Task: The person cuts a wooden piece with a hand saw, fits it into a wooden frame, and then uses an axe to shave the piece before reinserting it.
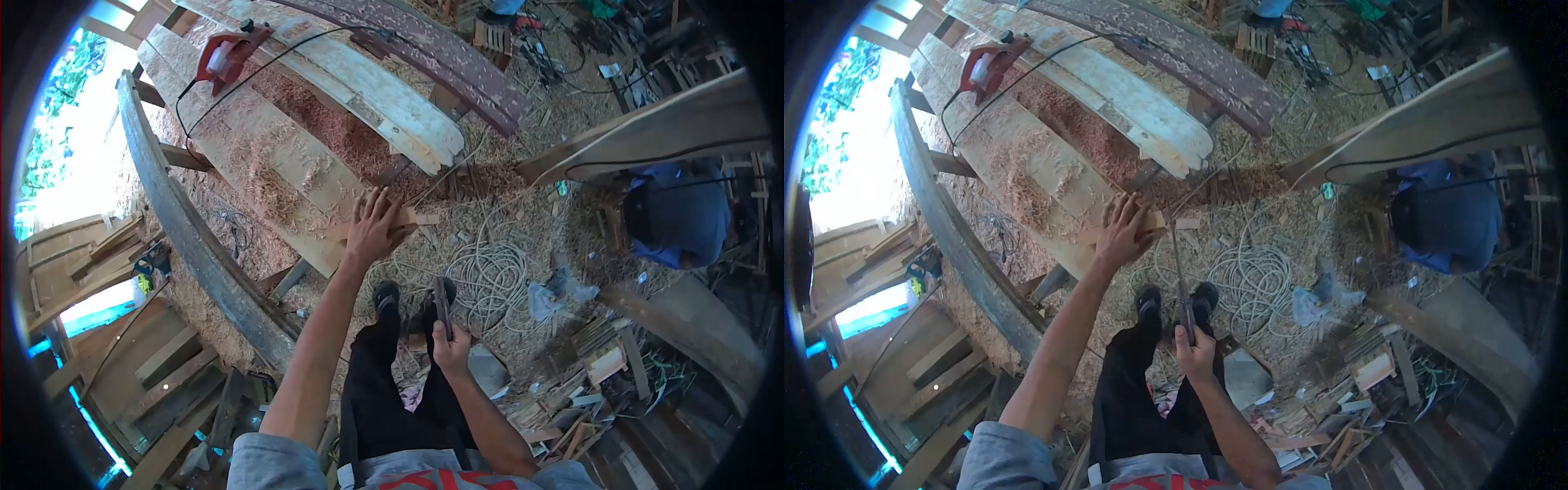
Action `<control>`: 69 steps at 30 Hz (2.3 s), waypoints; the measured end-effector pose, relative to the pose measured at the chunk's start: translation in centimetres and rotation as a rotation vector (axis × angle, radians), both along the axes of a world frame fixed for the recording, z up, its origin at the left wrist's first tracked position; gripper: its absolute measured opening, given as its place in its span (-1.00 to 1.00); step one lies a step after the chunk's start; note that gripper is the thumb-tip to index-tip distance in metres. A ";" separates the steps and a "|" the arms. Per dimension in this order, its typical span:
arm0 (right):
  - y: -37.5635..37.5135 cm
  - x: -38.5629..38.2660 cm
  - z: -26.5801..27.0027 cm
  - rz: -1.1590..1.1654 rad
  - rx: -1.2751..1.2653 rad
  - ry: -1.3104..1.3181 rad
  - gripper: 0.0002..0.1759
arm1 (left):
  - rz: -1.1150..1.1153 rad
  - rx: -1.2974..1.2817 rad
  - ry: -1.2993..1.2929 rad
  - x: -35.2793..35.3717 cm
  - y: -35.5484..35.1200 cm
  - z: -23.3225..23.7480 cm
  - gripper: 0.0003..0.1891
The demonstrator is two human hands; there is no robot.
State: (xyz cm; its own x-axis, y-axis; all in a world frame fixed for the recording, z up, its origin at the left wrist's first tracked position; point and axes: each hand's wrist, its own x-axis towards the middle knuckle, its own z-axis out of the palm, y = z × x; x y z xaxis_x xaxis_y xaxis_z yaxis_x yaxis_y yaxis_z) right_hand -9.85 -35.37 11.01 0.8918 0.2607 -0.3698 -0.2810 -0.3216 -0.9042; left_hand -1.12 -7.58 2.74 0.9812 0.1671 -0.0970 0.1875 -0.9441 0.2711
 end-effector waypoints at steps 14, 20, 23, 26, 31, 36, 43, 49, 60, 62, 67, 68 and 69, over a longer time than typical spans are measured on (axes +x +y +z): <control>3.0 -3.3 -1.9 -0.067 -0.009 0.007 -0.56 | 0.484 -0.066 -0.204 4.3 -1.5 -3.7 -0.36; 3.9 -1.5 0.1 -0.094 -0.022 0.099 -0.42 | 0.644 -0.220 -0.344 4.4 -1.4 -3.1 -0.40; 3.2 -0.6 0.2 -0.058 -0.055 0.104 -0.41 | 0.674 -0.120 -0.290 4.8 -1.3 -4.2 -0.41; 2.8 0.0 0.1 -0.031 -0.097 0.130 -0.49 | 0.668 -0.008 -0.203 5.1 -1.6 -4.4 -0.41; 3.9 1.4 3.4 -0.020 -0.207 0.169 -0.49 | 0.670 0.023 -0.113 5.2 -1.5 -3.8 -0.43; 7.4 4.1 3.6 -0.035 -0.227 0.224 -0.43 | 0.653 0.050 -0.118 5.3 -1.7 -4.2 -0.43; 3.1 1.6 5.6 0.007 -0.299 0.081 -0.40 | 0.715 -0.046 -0.102 4.8 -2.2 -2.8 -0.42; 2.3 4.1 5.1 0.089 -0.274 0.179 -0.40 | 0.725 -0.014 -0.117 6.1 -1.4 -3.0 -0.40; 4.9 6.2 9.5 0.129 -0.317 0.278 -0.58 | 1.064 -0.116 -0.193 6.8 -0.9 -3.4 -0.31; 5.5 7.1 10.8 0.150 -0.346 0.279 -0.57 | 1.113 -0.019 -0.123 7.0 -0.7 -3.8 -0.29; 7.6 9.4 12.3 0.129 -0.404 0.269 -0.38 | 1.123 0.058 -0.001 7.9 -0.2 -4.1 -0.28; 7.7 9.1 12.3 0.127 -0.421 0.291 -0.39 | 1.119 0.066 0.006 7.6 -0.3 -4.3 -0.27; 7.8 9.0 12.3 0.123 -0.436 0.315 -0.39 | 1.112 0.076 0.014 7.5 -0.4 -4.1 -0.27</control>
State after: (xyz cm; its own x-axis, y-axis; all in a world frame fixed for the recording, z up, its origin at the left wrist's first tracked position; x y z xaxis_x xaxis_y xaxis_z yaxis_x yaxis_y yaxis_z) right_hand -0.89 -27.57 23.35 0.6934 0.1187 -0.7107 -0.4532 -0.6950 -0.5582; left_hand 6.37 -8.02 -1.36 0.2805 0.9581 -0.0587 0.9415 -0.2627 0.2109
